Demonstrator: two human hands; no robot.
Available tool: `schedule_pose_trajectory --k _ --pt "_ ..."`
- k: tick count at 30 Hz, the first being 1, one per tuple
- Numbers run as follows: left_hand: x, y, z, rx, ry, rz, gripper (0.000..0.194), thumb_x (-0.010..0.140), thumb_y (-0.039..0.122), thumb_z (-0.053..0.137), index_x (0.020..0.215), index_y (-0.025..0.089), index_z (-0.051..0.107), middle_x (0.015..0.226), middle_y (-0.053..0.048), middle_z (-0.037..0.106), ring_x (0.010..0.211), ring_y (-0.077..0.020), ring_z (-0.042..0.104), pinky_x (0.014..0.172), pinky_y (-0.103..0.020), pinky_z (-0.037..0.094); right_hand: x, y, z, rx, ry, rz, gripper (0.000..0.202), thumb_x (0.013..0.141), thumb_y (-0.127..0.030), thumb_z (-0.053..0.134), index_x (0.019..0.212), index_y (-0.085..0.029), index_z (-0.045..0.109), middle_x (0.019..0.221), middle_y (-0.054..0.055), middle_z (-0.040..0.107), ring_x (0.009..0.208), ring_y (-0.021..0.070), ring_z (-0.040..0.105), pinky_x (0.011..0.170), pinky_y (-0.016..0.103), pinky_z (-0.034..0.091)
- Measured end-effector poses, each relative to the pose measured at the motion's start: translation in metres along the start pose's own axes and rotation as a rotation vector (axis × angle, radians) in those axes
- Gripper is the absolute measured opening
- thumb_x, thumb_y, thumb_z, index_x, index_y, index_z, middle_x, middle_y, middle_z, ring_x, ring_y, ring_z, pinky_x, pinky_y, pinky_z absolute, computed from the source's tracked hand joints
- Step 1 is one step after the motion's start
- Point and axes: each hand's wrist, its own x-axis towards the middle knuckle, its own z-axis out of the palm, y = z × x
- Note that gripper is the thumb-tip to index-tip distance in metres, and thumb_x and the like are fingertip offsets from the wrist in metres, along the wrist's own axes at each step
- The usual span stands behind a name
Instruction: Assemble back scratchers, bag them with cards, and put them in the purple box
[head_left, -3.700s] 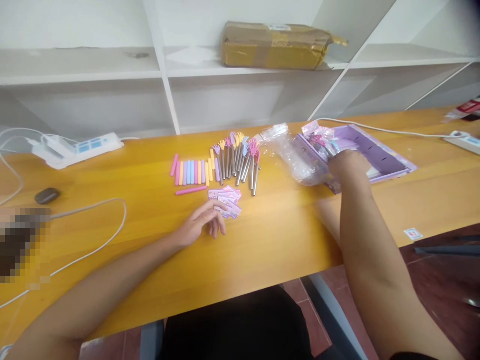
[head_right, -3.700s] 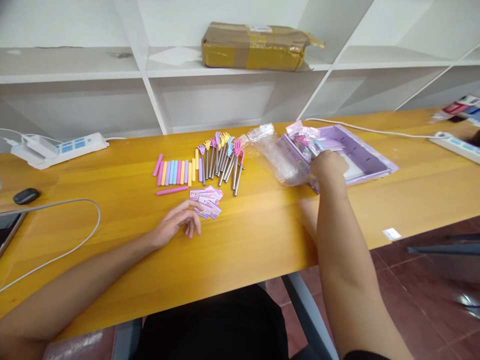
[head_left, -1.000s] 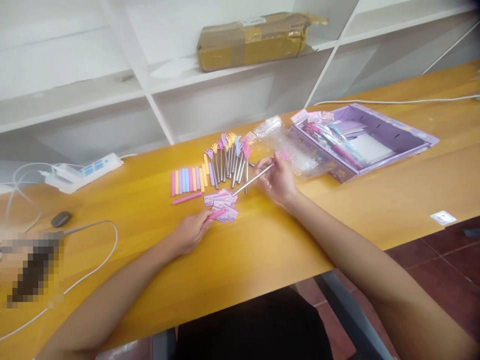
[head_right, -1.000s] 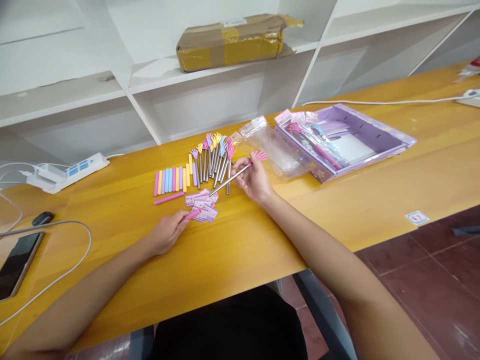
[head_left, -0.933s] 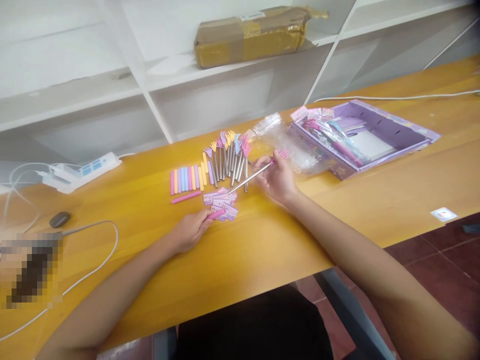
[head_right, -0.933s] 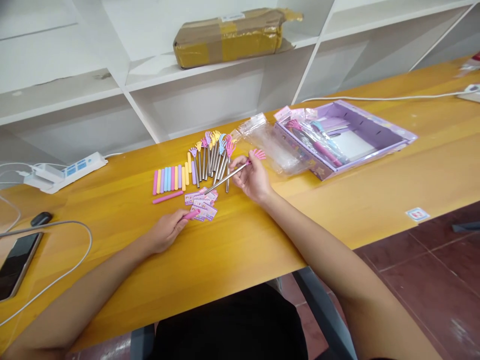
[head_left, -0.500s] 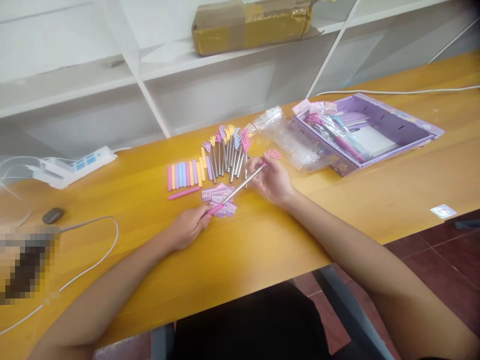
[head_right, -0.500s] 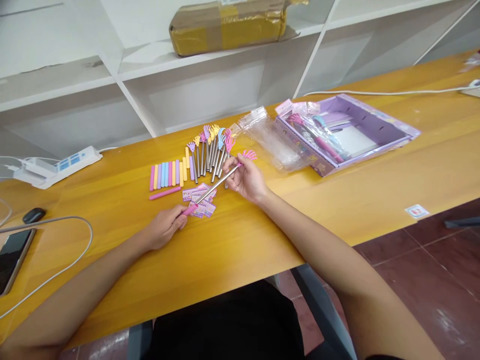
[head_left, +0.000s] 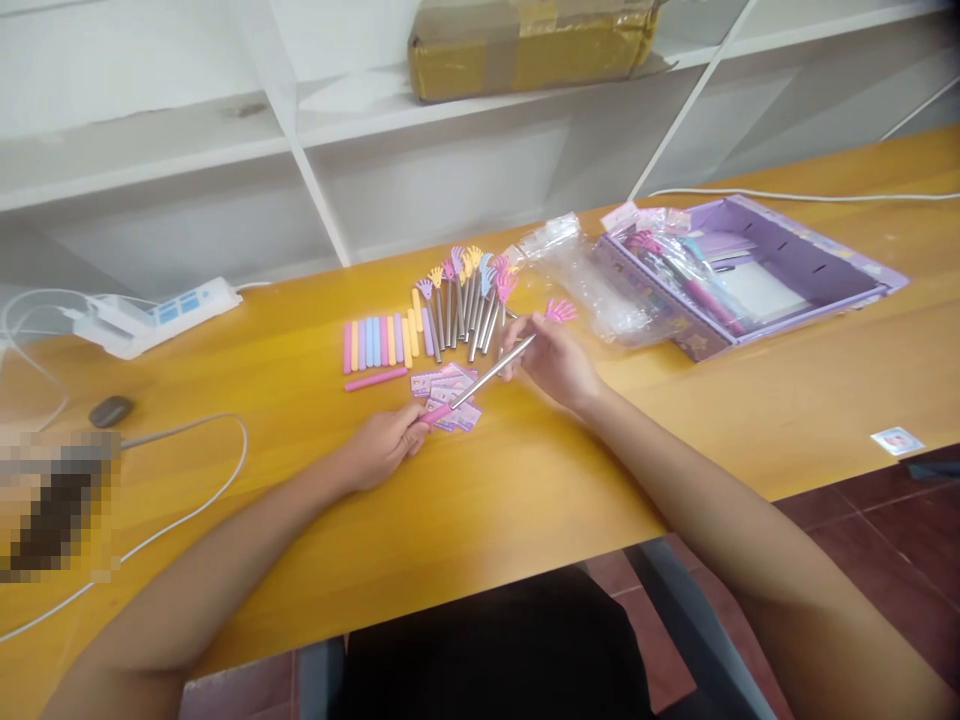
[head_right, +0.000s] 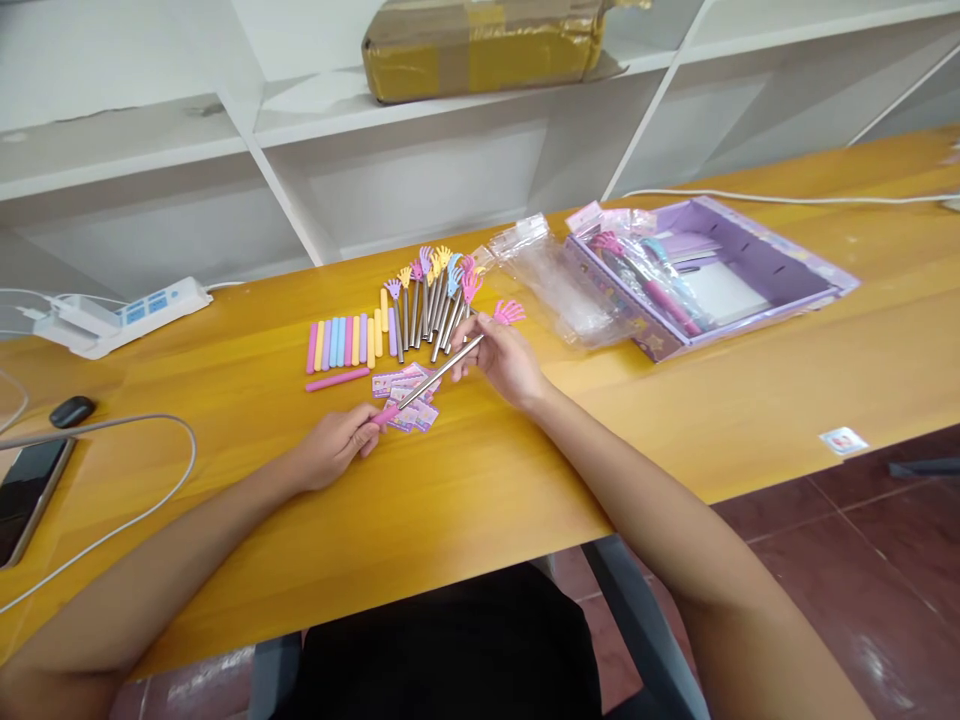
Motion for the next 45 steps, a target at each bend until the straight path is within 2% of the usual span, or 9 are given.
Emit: schedule_pose_trajectory --k 3,8,12,18,24,32,36,42,45 --pt "0.0009 -0.0033 -0.0010 -0.097 0.035 -0.003 0.039 0.115 0.051 0.031 0.097 0.022 0.050 0.073 0.004 0.056 0.067 -0.0165 0.052 0.072 -0.031 0.040 -0.0006 -0.0008 -0.0004 -0.039 -0.015 -0.031 0.052 0.094 -0.068 0.067 0.084 -0.017 0.070 0.066 0.002 0.064 0.055 0.0154 0.065 0.057 0.028 0.053" --pt "0.0032 -0.0050 -0.0045 -0.211 0.058 -0.021 0.040 0.113 0.053 0.035 0.100 0.021 0.054 0.070 0.006 0.041 0.061 -0.0138 0.036 0.063 -0.028 0.032 -0.0019 -0.0019 -0.0015 -0.048 -0.010 -0.032 0.051 0.094 -0.068 0.068 0.085 -0.018 0.071 0.062 0.000 0.062 0.049 0.0136 0.059 0.054 0.029 0.050" --pt "0.0038 -0.0040 -0.0063 -0.197 0.060 0.007 0.039 0.113 0.052 0.037 0.101 0.020 0.056 0.074 0.005 0.042 0.066 -0.0140 0.039 0.066 -0.028 0.033 -0.0030 -0.0016 -0.0013 -0.078 0.006 -0.030 0.052 0.094 -0.069 0.067 0.087 -0.018 0.071 0.061 0.000 0.062 0.049 0.0149 0.059 0.052 0.029 0.048" --pt "0.0044 -0.0021 -0.0087 -0.292 0.047 -0.008 0.044 0.112 0.057 0.037 0.103 0.019 0.059 0.073 0.004 0.040 0.068 -0.0149 0.039 0.065 -0.028 0.032 -0.0034 -0.0002 -0.0020 -0.110 0.023 -0.055 0.052 0.095 -0.068 0.066 0.087 -0.017 0.073 0.061 0.001 0.062 0.050 0.0150 0.060 0.050 0.028 0.043" --pt "0.0041 -0.0029 -0.0085 -0.286 0.045 -0.018 0.043 0.112 0.056 0.039 0.102 0.020 0.059 0.073 0.005 0.039 0.067 -0.0144 0.038 0.066 -0.028 0.031 -0.0038 0.0008 -0.0029 -0.174 0.027 -0.083 0.054 0.096 -0.069 0.065 0.085 -0.017 0.073 0.061 0.001 0.061 0.051 0.0140 0.058 0.053 0.029 0.047" --pt "0.0054 -0.0021 -0.0083 -0.232 0.065 -0.021 0.039 0.112 0.051 0.040 0.099 0.020 0.059 0.073 0.005 0.040 0.065 -0.0141 0.037 0.066 -0.028 0.032 -0.0042 0.0008 0.0005 -0.195 0.030 -0.075 0.059 0.093 -0.075 0.063 0.085 -0.018 0.072 0.063 0.002 0.061 0.050 0.0143 0.056 0.050 0.030 0.046" --pt "0.0066 -0.0003 -0.0097 -0.184 0.055 -0.018 0.038 0.112 0.048 0.040 0.099 0.019 0.060 0.073 0.005 0.042 0.065 -0.0141 0.039 0.066 -0.029 0.033 -0.0059 -0.0007 0.0029 -0.181 0.008 -0.086 0.057 0.094 -0.073 0.064 0.085 -0.018 0.074 0.063 0.002 0.060 0.051 0.0144 0.057 0.050 0.029 0.047" --pt "0.0069 -0.0009 -0.0092 -0.203 0.054 -0.021 0.041 0.112 0.051 0.038 0.102 0.019 0.062 0.073 0.004 0.043 0.066 -0.0148 0.040 0.066 -0.029 0.033 -0.0070 -0.0012 0.0063 -0.166 -0.059 -0.062 0.057 0.097 -0.072 0.063 0.089 -0.017 0.074 0.071 0.004 0.066 0.051 0.0126 0.057 0.051 0.028 0.047" --pt "0.0065 -0.0033 -0.0087 -0.209 0.053 -0.011 0.042 0.112 0.052 0.037 0.102 0.019 0.061 0.074 0.004 0.043 0.067 -0.0148 0.040 0.067 -0.029 0.033 -0.0052 0.0002 0.0069 -0.158 -0.035 -0.041 0.059 0.093 -0.076 0.064 0.093 -0.017 0.074 0.074 0.003 0.066 0.051 0.0120 0.056 0.050 0.028 0.046"
